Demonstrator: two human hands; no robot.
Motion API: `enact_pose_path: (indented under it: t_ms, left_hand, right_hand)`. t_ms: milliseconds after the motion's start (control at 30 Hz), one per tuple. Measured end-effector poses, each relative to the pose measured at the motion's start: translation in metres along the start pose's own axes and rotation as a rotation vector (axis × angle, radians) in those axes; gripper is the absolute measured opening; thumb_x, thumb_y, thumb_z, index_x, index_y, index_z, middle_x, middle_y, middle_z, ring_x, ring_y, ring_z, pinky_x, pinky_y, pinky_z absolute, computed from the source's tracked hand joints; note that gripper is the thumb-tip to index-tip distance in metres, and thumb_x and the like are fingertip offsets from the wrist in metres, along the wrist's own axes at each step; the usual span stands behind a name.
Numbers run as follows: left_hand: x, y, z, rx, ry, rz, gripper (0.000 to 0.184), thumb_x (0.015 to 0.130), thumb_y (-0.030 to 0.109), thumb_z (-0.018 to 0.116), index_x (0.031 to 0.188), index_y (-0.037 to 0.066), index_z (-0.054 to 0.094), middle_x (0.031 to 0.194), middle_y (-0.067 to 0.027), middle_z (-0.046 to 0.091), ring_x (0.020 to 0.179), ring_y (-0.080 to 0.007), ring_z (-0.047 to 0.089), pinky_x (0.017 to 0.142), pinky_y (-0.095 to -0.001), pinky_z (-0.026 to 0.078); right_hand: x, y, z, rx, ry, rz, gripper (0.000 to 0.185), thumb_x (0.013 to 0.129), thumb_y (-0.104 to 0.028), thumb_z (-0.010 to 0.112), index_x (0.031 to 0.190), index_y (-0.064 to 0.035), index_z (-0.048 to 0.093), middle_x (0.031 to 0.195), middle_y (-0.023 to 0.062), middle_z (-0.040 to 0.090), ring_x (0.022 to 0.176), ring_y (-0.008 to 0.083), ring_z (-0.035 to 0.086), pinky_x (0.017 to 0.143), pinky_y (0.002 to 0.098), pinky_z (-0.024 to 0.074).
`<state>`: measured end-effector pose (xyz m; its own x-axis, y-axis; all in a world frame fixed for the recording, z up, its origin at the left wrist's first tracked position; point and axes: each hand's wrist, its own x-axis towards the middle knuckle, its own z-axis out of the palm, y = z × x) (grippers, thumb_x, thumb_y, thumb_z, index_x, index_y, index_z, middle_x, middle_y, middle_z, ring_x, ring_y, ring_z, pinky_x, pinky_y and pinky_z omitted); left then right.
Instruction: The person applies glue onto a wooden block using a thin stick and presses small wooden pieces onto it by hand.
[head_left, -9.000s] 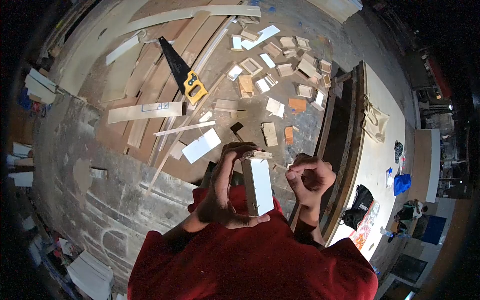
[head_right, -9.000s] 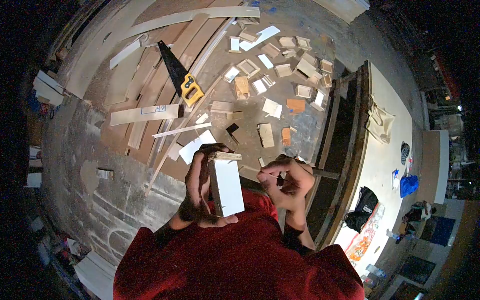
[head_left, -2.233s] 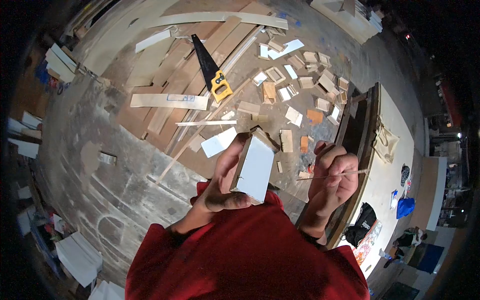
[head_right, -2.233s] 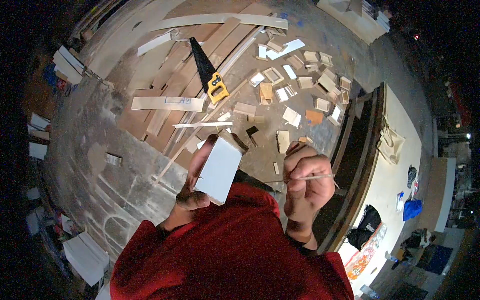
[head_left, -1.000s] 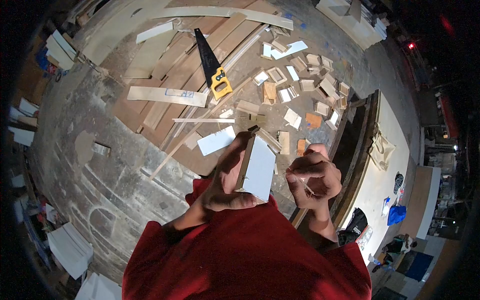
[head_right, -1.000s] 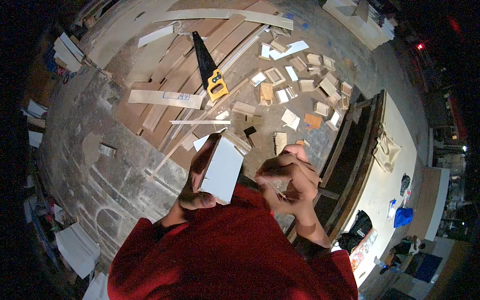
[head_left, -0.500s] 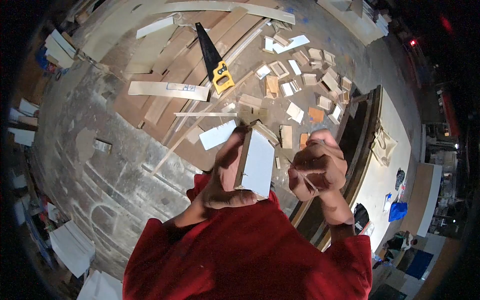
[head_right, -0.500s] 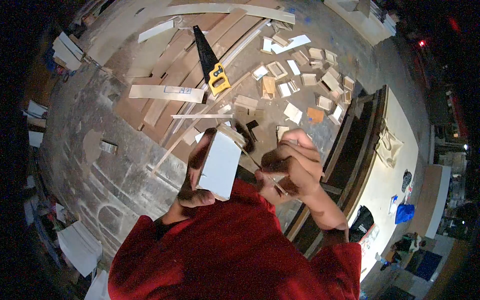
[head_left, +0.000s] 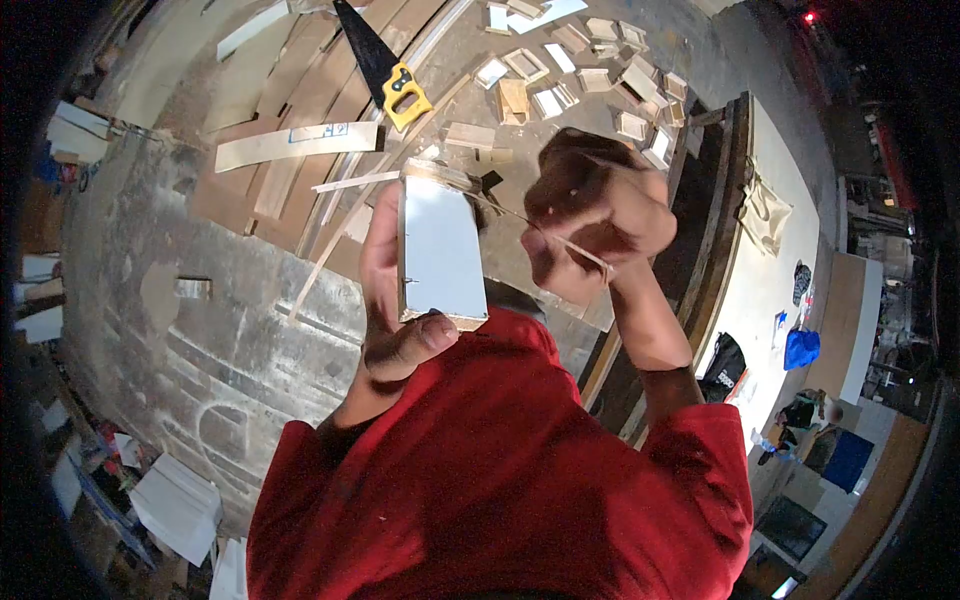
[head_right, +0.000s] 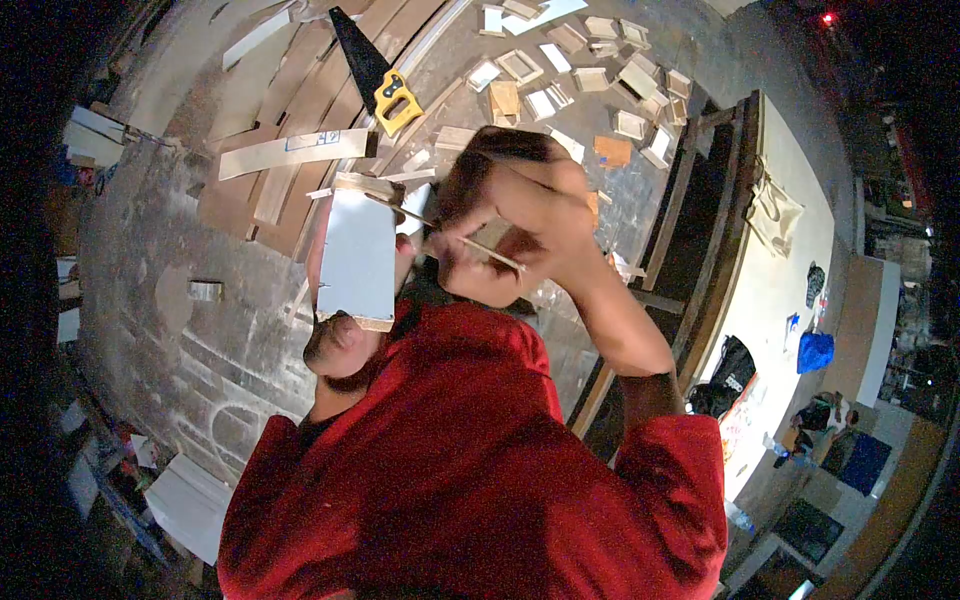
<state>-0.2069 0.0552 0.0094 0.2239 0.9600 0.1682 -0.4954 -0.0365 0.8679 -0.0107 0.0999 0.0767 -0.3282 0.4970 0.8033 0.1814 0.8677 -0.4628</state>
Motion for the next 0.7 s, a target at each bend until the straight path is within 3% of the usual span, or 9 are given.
enact_pose_path:
  t_ms: [33, 100, 200, 367, 533, 600, 700]
  left_hand:
    - [0.0, -0.001, 0.0, -0.039, 0.011, -0.003, 0.11, 0.058, 0.056, 0.088, 0.136, -0.001, 0.036, 0.113, -0.0036, 0.054, 0.101, -0.0119, 0.055, 0.087, -0.0255, 0.045]
    - [0.0, 0.002, 0.002, -0.095, 0.032, -0.006, 0.11, 0.058, 0.057, 0.088, 0.136, -0.001, 0.036, 0.113, -0.0033, 0.055, 0.099, -0.011, 0.055, 0.085, -0.0246, 0.045]
    - [-0.004, 0.02, 0.013, -0.092, 0.149, -0.082, 0.111, 0.058, 0.058, 0.088, 0.136, -0.001, 0.035, 0.113, -0.0029, 0.054, 0.097, -0.0108, 0.055, 0.085, -0.0245, 0.045]
    - [-0.005, 0.025, 0.014, -0.094, 0.155, -0.127, 0.11, 0.058, 0.058, 0.088, 0.136, 0.0, 0.036, 0.111, -0.0027, 0.054, 0.098, -0.0115, 0.055, 0.086, -0.0255, 0.045]
    - [-0.004, 0.014, 0.013, -0.074, 0.237, -0.031, 0.109, 0.058, 0.055, 0.088, 0.135, -0.002, 0.035, 0.11, -0.003, 0.053, 0.098, -0.0119, 0.055, 0.085, -0.0261, 0.046]
    - [-0.001, 0.022, 0.011, -0.034, 0.126, -0.07, 0.111, 0.058, 0.057, 0.087, 0.135, -0.003, 0.034, 0.109, -0.004, 0.054, 0.097, -0.0131, 0.056, 0.085, -0.0271, 0.046]
    - [-0.001, 0.026, 0.018, -0.057, 0.179, -0.098, 0.113, 0.056, 0.059, 0.087, 0.134, -0.003, 0.034, 0.108, -0.0047, 0.054, 0.096, -0.0138, 0.056, 0.084, -0.0272, 0.046]
  right_hand:
    - [-0.006, 0.003, -0.004, -0.087, -0.077, 0.02, 0.011, 0.066, -0.001, 0.073, 0.066, -0.0042, 0.062, 0.063, 0.0054, 0.06, 0.056, 0.0202, 0.06, 0.055, 0.0351, 0.0483]
    - [-0.011, 0.015, 0.007, 0.091, -0.015, 0.037, 0.011, 0.066, 0.0, 0.071, 0.065, -0.0043, 0.061, 0.062, 0.0054, 0.058, 0.055, 0.0196, 0.06, 0.056, 0.0341, 0.0477]
    - [-0.013, 0.018, 0.008, 0.102, -0.029, 0.062, 0.011, 0.067, 0.001, 0.069, 0.067, -0.0044, 0.06, 0.06, 0.005, 0.057, 0.054, 0.0194, 0.058, 0.055, 0.0332, 0.0462]
    - [-0.011, 0.022, 0.009, 0.193, -0.024, 0.06, 0.014, 0.069, 0.0, 0.069, 0.075, -0.005, 0.058, 0.06, 0.0057, 0.058, 0.051, 0.0174, 0.054, 0.054, 0.0317, 0.0426]
    - [-0.019, 0.03, 0.021, 0.234, 0.167, 0.04, 0.014, 0.068, 0.001, 0.07, 0.075, -0.0033, 0.059, 0.063, 0.0063, 0.059, 0.053, 0.0167, 0.055, 0.055, 0.0316, 0.0422]
    - [-0.022, 0.031, 0.021, 0.263, 0.13, 0.055, 0.014, 0.068, 0.002, 0.07, 0.075, -0.0029, 0.06, 0.064, 0.0067, 0.059, 0.054, 0.0173, 0.056, 0.055, 0.0319, 0.0421]
    - [-0.027, 0.031, 0.021, 0.263, 0.084, 0.071, 0.014, 0.068, 0.003, 0.071, 0.075, -0.0024, 0.061, 0.066, 0.0073, 0.06, 0.055, 0.0181, 0.057, 0.055, 0.0329, 0.0422]
